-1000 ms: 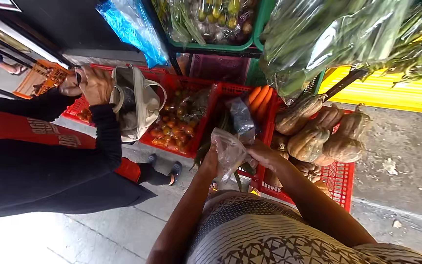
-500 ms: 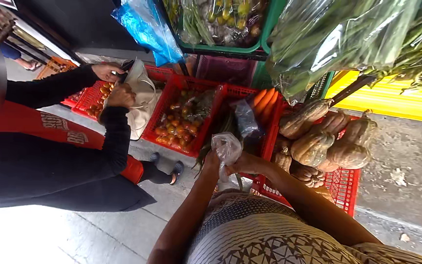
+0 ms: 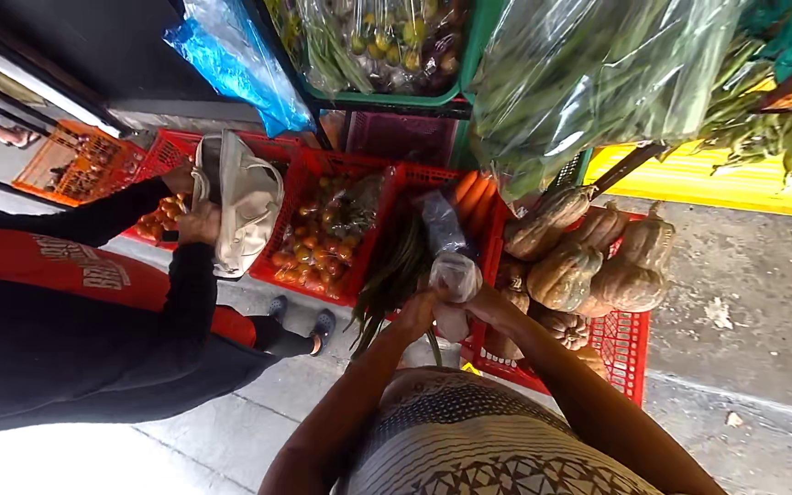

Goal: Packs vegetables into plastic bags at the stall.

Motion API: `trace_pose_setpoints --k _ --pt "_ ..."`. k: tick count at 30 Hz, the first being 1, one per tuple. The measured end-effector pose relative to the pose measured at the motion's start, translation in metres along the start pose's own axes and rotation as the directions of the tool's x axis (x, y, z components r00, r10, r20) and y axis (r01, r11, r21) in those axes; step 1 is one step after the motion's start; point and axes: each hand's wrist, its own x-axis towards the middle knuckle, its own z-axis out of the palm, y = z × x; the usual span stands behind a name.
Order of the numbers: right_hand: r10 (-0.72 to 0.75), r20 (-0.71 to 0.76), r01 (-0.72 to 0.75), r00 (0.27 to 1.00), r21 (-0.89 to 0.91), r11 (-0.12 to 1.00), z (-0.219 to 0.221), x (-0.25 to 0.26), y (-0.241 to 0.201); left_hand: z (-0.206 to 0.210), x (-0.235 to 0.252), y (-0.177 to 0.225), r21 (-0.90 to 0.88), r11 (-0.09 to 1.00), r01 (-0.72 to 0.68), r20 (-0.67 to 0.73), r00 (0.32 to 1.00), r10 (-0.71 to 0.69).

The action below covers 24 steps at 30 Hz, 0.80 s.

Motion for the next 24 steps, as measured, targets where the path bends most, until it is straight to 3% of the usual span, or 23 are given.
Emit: trace_pose_setpoints --k 3,5,6,7,8,9,11,15,20,24 --pt "0.106 -0.255 -0.087 0.961 0.082 0.993 -0.037 -0.004 0.011 0.007 0.025 0.025 0.083 0.996 0.042 0.111 0.992 -0.051" --pt "0.18 -0.372 -0.119 0.911 0.179 0.977 -0.065 -0.013 0.016 0.006 0.053 0.032 0.412 0.911 -0.023 0.034 0.999 0.009" --pt "0.204 -0.418 -0.118 0.885 0.224 0.967 -0.078 -0.02 0.019 0.004 0.069 0.029 0.65 0.758 -0.061 -0.003 0.997 0.082" --pt "0.218 -0.452 -0.108 0.865 0.256 0.961 -0.09 -0.028 0.021 0.003 0.085 0.022 0.846 0.529 -0.069 -0.002 0.991 0.132" --pt "0.217 -0.483 -0.08 0.848 0.288 0.954 -0.1 -0.035 0.025 0.003 0.099 0.013 0.948 0.316 -0.033 -0.005 0.993 0.118" --pt "0.209 -0.498 -0.045 0.842 0.321 0.946 -0.107 -0.04 0.029 0.006 0.11 0.005 0.986 0.166 0.003 -0.016 0.997 0.076" --pt "0.197 -0.511 -0.001 0.837 0.359 0.933 -0.107 -0.049 0.035 0.012 0.125 -0.006 0.999 -0.001 0.035 -0.035 0.999 -0.022" --pt "0.233 -0.489 -0.072 0.841 0.324 0.943 -0.094 -0.058 0.037 0.013 0.145 -0.003 0.997 -0.054 0.063 -0.061 0.997 0.042" --pt "0.225 -0.388 -0.122 0.894 0.272 0.954 -0.073 -0.042 0.016 0.007 0.136 0.055 0.994 -0.002 0.11 -0.109 0.983 0.148" --pt "0.192 -0.306 -0.152 0.932 0.152 0.977 -0.052 -0.022 -0.003 -0.015 0.132 0.078 0.998 -0.025 0.059 -0.053 0.978 0.202"
